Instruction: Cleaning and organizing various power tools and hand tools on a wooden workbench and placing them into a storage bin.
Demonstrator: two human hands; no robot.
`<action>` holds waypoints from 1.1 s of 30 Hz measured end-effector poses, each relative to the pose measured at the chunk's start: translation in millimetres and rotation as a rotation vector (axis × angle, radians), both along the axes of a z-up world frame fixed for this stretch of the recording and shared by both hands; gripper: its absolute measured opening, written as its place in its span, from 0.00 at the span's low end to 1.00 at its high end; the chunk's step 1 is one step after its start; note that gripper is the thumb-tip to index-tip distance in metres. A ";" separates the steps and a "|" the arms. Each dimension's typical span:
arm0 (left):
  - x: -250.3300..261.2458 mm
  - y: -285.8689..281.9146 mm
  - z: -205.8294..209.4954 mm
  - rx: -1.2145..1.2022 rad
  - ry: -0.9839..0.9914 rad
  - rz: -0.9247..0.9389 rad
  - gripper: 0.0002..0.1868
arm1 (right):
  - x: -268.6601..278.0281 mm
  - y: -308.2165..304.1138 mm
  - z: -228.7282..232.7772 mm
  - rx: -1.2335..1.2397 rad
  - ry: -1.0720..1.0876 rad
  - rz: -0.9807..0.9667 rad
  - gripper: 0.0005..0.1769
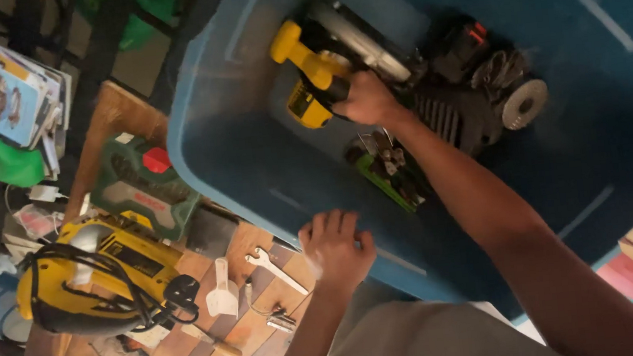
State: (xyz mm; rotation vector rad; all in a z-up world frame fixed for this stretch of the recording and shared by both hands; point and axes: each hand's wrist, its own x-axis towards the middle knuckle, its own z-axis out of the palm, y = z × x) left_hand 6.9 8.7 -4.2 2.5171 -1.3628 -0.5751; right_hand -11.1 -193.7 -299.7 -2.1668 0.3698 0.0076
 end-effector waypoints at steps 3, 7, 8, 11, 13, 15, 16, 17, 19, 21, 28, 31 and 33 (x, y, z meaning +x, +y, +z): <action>0.5 -5.9 1.8 -0.007 -0.019 -0.001 0.13 | -0.5 -6.9 21.1 0.053 0.004 -0.024 0.12; -7.0 5.4 -7.1 0.009 -0.016 0.005 0.11 | -7.8 -10.0 -11.3 -0.003 -0.056 0.011 0.12; -5.0 3.0 -9.6 -0.001 -0.036 0.006 0.11 | -5.4 -14.8 -14.4 0.006 0.007 0.027 0.11; -6.0 0.8 -6.7 0.006 -0.046 -0.003 0.11 | -0.7 -22.0 19.5 0.211 0.256 -0.062 0.16; -5.8 0.7 -5.4 0.010 -0.046 -0.014 0.12 | 3.0 -25.1 40.1 0.396 0.433 -0.168 0.19; -5.9 0.9 -3.6 0.032 -0.044 -0.020 0.12 | 3.6 -25.2 47.1 0.504 0.370 -0.260 0.15; -6.1 -0.1 -3.0 0.034 -0.046 -0.020 0.12 | 1.1 -23.9 42.0 0.507 0.369 -0.259 0.15; -5.4 -1.7 -3.3 0.138 -0.018 -0.038 0.13 | -0.4 -23.5 36.4 0.488 0.289 -0.229 0.15; -0.2 -14.7 -1.7 0.241 0.009 -0.053 0.13 | -1.1 -24.4 27.2 0.468 0.208 -0.197 0.14; 6.4 -37.1 4.4 0.478 0.035 -0.153 0.25 | -3.8 -25.1 21.4 0.437 0.314 -0.086 0.21; 64.8 -135.1 -101.1 0.405 -0.118 -0.338 0.29 | -17.0 -16.7 70.2 0.301 0.189 -0.024 0.23; 75.1 -165.3 -139.5 0.572 -0.105 -0.491 0.47 | -26.8 6.4 72.1 0.345 0.222 0.077 0.21; 74.8 -166.2 -167.6 0.765 -0.146 -0.581 0.49 | -34.4 20.6 77.6 0.412 0.188 0.019 0.25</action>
